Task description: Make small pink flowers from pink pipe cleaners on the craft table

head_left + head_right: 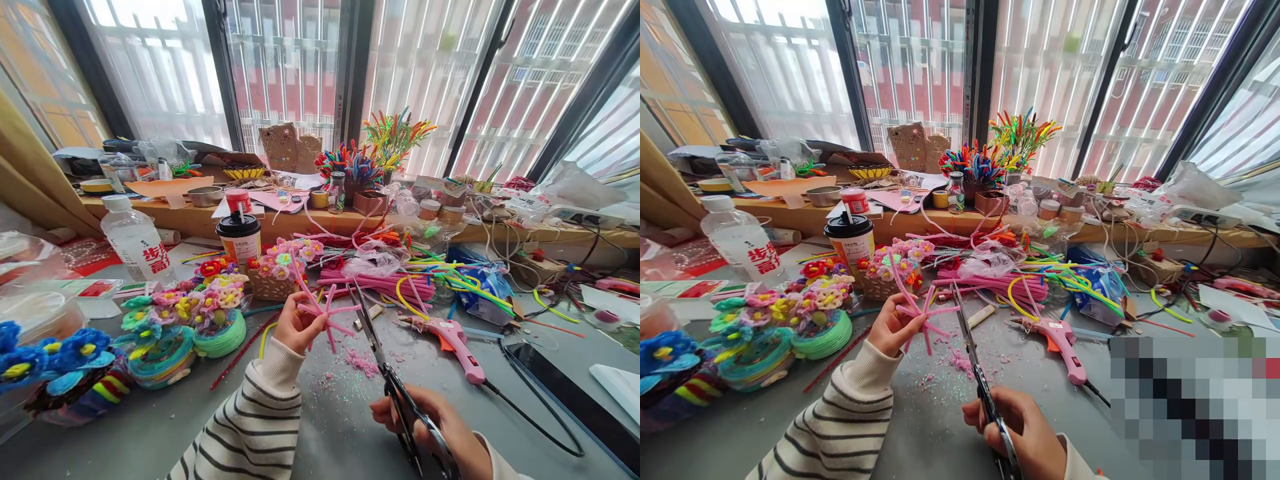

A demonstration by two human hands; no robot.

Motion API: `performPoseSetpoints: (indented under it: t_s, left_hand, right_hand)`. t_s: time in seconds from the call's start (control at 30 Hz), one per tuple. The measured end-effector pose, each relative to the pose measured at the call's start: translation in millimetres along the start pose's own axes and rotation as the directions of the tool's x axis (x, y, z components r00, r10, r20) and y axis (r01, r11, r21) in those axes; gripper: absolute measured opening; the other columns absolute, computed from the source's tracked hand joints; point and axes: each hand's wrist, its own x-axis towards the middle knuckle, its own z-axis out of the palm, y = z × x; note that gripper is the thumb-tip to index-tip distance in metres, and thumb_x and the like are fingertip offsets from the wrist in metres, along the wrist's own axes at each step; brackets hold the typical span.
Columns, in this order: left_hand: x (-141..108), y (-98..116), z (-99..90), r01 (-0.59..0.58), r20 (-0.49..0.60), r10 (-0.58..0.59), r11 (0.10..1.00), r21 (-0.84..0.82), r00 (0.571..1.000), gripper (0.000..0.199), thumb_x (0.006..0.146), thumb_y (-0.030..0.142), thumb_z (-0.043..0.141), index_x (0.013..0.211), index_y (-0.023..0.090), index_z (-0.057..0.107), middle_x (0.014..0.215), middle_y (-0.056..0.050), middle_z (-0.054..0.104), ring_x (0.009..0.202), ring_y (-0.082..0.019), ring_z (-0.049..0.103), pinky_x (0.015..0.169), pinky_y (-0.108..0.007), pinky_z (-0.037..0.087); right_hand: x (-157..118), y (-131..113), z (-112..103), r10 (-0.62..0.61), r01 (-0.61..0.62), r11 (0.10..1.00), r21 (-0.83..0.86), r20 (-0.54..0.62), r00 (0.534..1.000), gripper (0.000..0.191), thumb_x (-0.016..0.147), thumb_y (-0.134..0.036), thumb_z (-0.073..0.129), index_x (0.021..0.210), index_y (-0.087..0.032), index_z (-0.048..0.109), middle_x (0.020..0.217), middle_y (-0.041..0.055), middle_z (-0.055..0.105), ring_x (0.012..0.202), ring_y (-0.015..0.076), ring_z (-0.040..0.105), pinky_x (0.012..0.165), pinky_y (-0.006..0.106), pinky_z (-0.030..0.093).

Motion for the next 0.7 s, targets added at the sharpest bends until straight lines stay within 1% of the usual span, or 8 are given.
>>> performPoseSetpoints:
  t_s: [0.13,0.27,0.37,0.53,0.63,0.7]
  left_hand:
    - [-0.4,-0.6,0.0,0.003,0.011,-0.003,1.000,0.012,1.000,0.043,0.048,0.018,0.065,0.081,0.017,0.037,0.048,0.009,0.051,0.044,-0.006,0.050,0.048,-0.017,0.041]
    - [-0.9,-1.9,0.5,0.005,0.036,-0.006,1.000,0.014,0.999,0.042,0.049,0.017,0.065,0.081,0.018,0.037,0.049,0.009,0.051,0.044,-0.006,0.050,0.048,-0.018,0.041]
    - [-2.0,-1.8,1.8,0.007,0.045,-0.008,1.000,0.009,0.999,0.042,0.050,0.017,0.064,0.081,0.017,0.036,0.049,0.009,0.051,0.044,-0.006,0.050,0.047,-0.017,0.041]
    - [-2.7,-1.3,2.4,0.017,0.046,-0.018,1.000,0.012,0.999,0.042,0.050,0.017,0.065,0.081,0.018,0.036,0.049,0.009,0.050,0.044,-0.005,0.049,0.046,-0.017,0.040]
    - [-1.8,-2.4,1.1,0.032,0.062,-0.033,0.999,0.018,0.998,0.042,0.050,0.018,0.065,0.081,0.018,0.036,0.049,0.009,0.049,0.044,-0.006,0.049,0.046,-0.018,0.041]
    - [-1.1,-3.4,0.2,0.037,0.082,-0.039,0.999,0.021,0.996,0.042,0.050,0.017,0.064,0.081,0.018,0.035,0.048,0.009,0.049,0.043,-0.006,0.049,0.045,-0.018,0.041]
  right_hand:
    - [-0.8,0.7,0.5,-0.016,0.016,1.000,-0.025,0.000,1.000,0.054,0.055,-0.058,0.050,0.085,-0.013,0.058,0.086,0.0152,0.060,0.079,0.0258,0.055,0.070,0.039,0.041]
    - [-1.9,0.8,1.0,-0.006,0.006,1.000,0.005,0.009,1.000,0.051,0.056,-0.055,0.052,0.085,-0.013,0.058,0.088,0.0151,0.059,0.081,0.0261,0.055,0.071,0.038,0.041]
    - [-1.6,1.7,1.4,-0.005,0.005,1.000,0.017,0.005,1.000,0.045,0.058,-0.051,0.053,0.082,-0.013,0.058,0.086,0.0143,0.059,0.079,0.0253,0.055,0.070,0.038,0.041]
    - [0.3,4.1,2.9,-0.059,0.059,0.998,-0.019,-0.003,0.998,0.034,0.062,-0.046,0.053,0.073,-0.014,0.057,0.079,0.0112,0.060,0.074,0.0218,0.055,0.067,0.034,0.042]
    - [0.6,3.9,2.8,-0.059,0.060,0.996,-0.061,0.019,0.998,0.036,0.064,-0.046,0.050,0.075,-0.012,0.057,0.074,0.0104,0.059,0.069,0.0204,0.055,0.063,0.032,0.042]
    - [0.0,3.9,1.3,-0.050,0.052,0.997,-0.060,0.041,0.998,0.039,0.065,-0.048,0.048,0.078,-0.012,0.057,0.074,0.0106,0.058,0.070,0.0207,0.055,0.062,0.031,0.042]
